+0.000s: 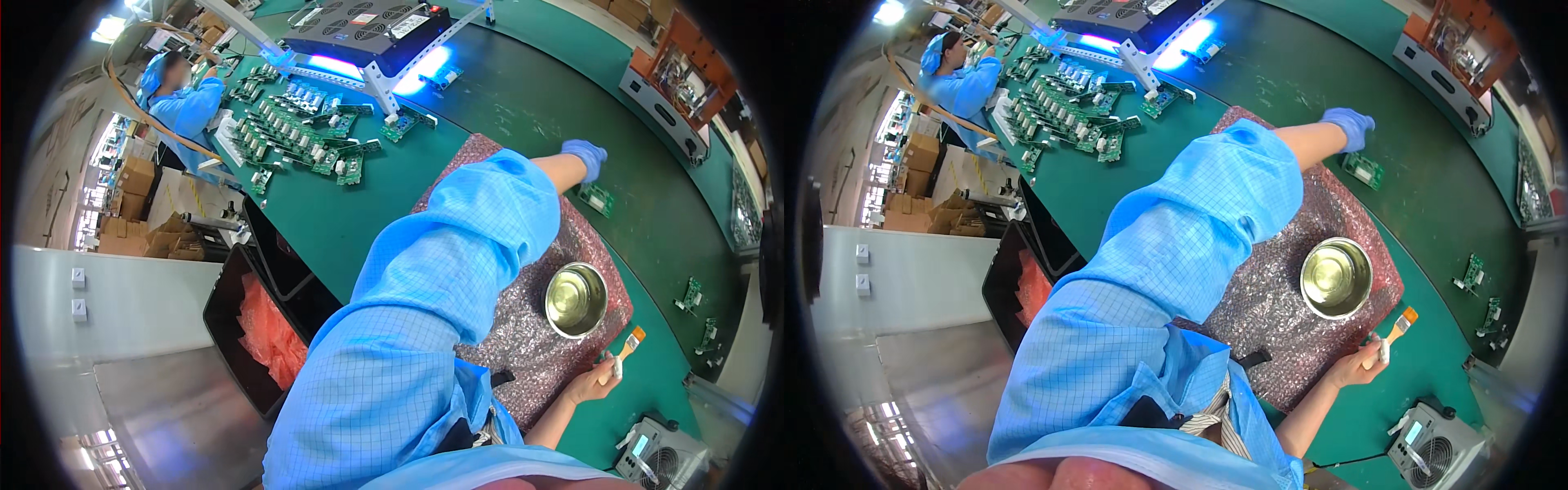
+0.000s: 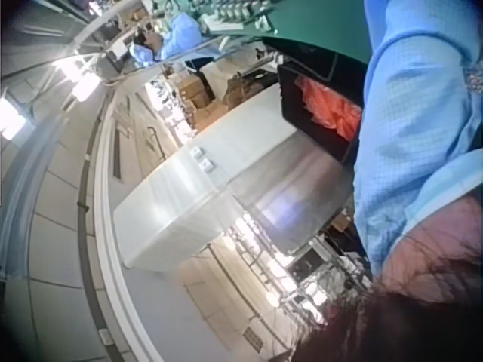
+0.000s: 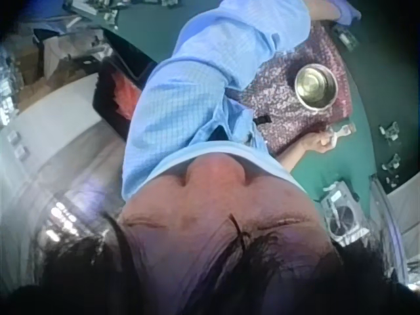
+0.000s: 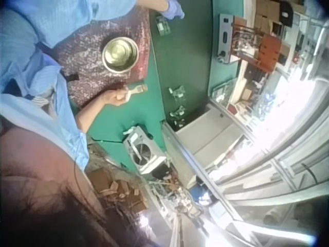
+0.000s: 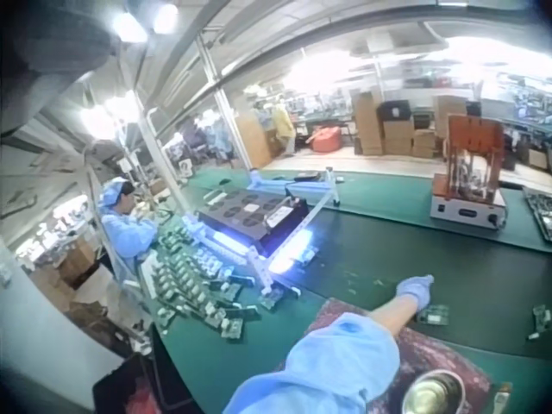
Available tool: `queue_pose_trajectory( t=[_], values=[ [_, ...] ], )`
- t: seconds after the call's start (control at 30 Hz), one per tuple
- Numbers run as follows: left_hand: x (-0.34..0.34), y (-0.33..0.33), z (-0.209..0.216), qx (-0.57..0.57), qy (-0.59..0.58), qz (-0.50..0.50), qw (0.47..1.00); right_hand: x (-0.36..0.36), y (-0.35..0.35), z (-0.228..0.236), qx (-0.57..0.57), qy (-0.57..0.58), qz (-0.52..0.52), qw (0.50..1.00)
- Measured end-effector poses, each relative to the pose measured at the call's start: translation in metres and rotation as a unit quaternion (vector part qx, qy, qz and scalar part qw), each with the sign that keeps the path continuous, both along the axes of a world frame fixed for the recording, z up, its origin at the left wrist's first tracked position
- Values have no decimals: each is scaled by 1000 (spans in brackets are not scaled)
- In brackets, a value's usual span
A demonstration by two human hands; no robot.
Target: Apply a protective liquid coating to printed circuit boards using a brush.
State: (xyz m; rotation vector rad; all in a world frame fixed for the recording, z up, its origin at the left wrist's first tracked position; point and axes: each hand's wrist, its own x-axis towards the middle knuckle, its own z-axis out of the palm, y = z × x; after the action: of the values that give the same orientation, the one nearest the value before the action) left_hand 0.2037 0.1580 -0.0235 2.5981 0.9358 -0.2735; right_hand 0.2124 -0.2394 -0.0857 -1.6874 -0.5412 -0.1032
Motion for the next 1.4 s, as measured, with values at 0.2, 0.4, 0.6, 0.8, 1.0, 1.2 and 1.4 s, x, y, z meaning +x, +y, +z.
queue_pose_trajectory(
  t=[0.2, 0.4, 0.6, 0.8, 1.0, 1.2, 1.4],
  values=[
    [-30, 0, 14, -54, -67, 259, 962, -2, 3, 4, -13, -11, -7, 1000],
    [-33, 10, 9, -20, -98, 217, 971, -1, 4, -1, 8, -12, 8, 1000],
    [-94, 0, 40, -350, -368, 361, 782, -2, 4, 2, 2, 3, 2, 1000],
    [-199, -14, 18, -543, -554, 373, 509, 6, 5, 2, 2, -20, 6, 1000],
    [-307, -53, 10, -576, -637, 349, 376, -4, 14, 42, 47, 66, -28, 996],
    [-350, -105, 12, -522, -698, 333, 361, -31, 32, 91, 80, 41, 1, 996],
    [-338, -100, -23, 20, -577, 134, 806, -38, 49, 93, 67, 82, 144, 984]
  ],
)
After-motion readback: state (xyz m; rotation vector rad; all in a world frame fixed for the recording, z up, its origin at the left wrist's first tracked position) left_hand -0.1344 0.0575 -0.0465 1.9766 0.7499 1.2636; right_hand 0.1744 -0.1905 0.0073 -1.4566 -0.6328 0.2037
